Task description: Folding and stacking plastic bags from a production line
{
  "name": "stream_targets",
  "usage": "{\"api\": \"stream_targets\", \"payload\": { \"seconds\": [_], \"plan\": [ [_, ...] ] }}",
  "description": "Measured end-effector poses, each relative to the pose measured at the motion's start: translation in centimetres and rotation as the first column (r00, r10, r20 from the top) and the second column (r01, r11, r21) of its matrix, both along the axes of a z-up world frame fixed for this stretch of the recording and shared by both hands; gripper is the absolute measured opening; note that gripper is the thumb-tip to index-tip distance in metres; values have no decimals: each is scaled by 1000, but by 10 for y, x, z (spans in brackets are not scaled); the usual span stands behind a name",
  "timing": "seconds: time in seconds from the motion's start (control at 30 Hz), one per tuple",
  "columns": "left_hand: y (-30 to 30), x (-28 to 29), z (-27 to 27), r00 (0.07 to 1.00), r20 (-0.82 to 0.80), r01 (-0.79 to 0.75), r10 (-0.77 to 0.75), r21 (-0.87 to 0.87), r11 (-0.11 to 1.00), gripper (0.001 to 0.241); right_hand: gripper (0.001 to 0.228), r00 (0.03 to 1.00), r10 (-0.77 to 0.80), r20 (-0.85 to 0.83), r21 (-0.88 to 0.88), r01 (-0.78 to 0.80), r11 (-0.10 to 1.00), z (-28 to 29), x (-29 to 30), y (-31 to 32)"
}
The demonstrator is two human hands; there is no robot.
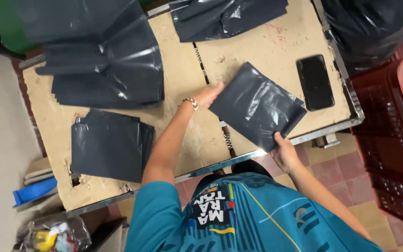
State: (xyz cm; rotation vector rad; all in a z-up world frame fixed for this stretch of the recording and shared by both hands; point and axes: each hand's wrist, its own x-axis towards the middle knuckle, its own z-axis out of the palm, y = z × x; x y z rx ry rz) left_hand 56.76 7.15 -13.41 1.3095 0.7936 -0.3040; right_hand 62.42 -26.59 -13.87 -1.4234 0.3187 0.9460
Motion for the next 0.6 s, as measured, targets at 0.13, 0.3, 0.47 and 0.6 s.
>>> {"api": "stream_targets", "payload": {
  "seconds": [0.13, 0.3, 0.47, 0.6],
  "plan": [
    [-20, 29, -33, 962, 23, 174, -274, 722, 670, 52, 34, 966, -4, -259, 103, 32, 994, -45, 38, -22],
    [-72, 84, -84, 993, -87, 109, -81, 940, 323, 59, 48, 933, 164, -320, 177, -111, 978, -32, 51, -27],
    [-106, -4, 58, 817, 433, -352, -382, 898, 264, 12, 36, 882, 466, 66, -451, -390, 803, 39, 40, -7],
    [-107, -116, 130, 587, 619, -533, -521, 780, 327, 23, 58, 826, 395, 402, 478, -557, 679, -164, 169, -13]
  ]
}}
